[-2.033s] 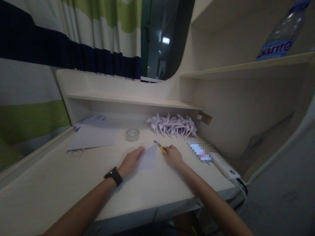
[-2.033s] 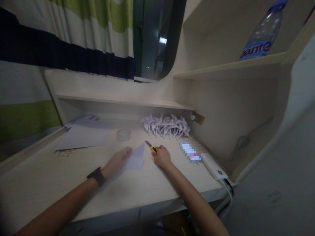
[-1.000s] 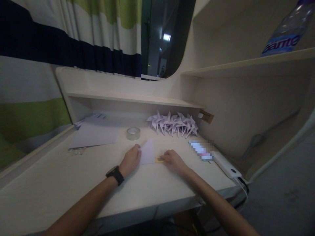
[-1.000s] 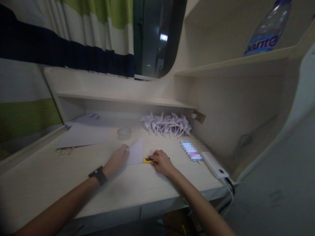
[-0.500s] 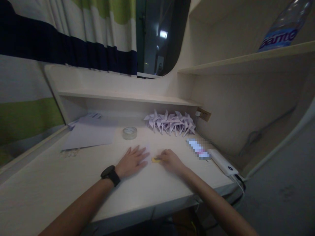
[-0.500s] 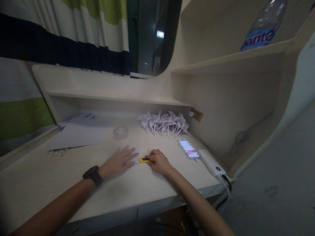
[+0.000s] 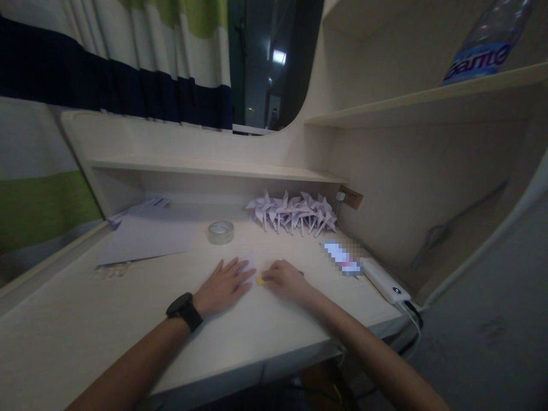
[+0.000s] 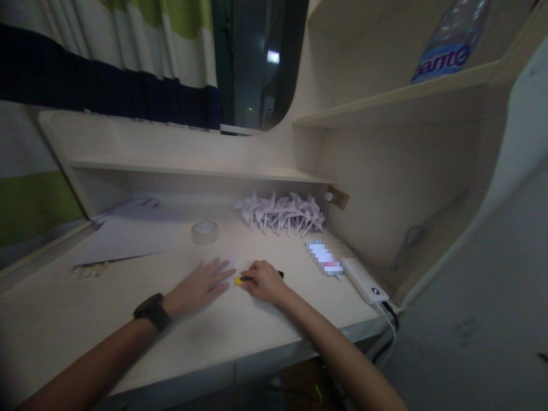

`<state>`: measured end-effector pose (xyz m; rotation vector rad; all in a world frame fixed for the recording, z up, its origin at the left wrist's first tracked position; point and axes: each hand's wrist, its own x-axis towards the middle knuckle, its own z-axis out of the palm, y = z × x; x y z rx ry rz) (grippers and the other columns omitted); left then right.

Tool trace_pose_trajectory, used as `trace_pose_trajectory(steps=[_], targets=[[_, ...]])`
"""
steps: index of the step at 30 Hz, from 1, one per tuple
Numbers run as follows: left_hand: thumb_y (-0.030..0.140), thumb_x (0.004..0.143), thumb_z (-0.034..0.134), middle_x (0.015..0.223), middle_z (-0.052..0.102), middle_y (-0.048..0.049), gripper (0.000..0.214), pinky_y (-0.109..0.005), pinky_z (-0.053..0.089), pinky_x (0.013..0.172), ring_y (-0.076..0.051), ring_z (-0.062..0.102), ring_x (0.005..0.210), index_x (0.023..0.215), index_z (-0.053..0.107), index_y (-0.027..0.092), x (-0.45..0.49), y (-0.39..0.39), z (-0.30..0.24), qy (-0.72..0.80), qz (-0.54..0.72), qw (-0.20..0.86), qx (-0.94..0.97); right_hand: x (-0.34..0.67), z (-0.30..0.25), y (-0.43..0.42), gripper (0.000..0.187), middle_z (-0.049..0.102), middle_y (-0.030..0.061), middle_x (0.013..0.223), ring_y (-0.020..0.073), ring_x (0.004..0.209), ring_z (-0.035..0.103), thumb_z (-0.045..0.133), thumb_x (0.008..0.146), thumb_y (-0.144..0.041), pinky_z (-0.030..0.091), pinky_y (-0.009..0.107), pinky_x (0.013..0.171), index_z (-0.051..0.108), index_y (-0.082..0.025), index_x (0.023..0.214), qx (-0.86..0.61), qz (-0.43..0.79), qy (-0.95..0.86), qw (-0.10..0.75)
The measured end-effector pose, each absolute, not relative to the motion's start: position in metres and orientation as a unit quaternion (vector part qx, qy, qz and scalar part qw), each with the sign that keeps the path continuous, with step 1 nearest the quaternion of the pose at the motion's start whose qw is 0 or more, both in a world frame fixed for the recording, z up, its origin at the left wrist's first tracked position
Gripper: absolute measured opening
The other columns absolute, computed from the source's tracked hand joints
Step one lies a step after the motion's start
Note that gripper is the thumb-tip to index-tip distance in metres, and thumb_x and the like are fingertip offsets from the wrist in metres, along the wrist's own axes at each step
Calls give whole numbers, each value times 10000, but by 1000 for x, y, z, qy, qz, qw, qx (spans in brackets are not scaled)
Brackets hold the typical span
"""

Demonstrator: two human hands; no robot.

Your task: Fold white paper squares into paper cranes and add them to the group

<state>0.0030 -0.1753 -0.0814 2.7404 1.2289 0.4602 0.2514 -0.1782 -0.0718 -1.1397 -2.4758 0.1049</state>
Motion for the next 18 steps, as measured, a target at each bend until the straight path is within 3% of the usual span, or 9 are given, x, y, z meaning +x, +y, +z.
trace_pose_trajectory(steps=[6,18], targets=[[535,974,230,1516,332,-36,517,-546,159,1120,-301,235,1405,1424,384,333,2,-173,-87,422,124,22,898,242,-83,-178,210,626,69,904,190,855,531,590,885,-307,381,307,785,701,-229,1045,-431,-1,-877,212],[513,984,197,1517,331,-37,504,-550,188,1102,-309,252,1397,1425,375,346,2,-171,-87,409,111,10,906,245,-82,-181,184,627,63,926,185,860,530,598,888,-244,381,305,779,699,-226,1041,-397,-5,-888,232]])
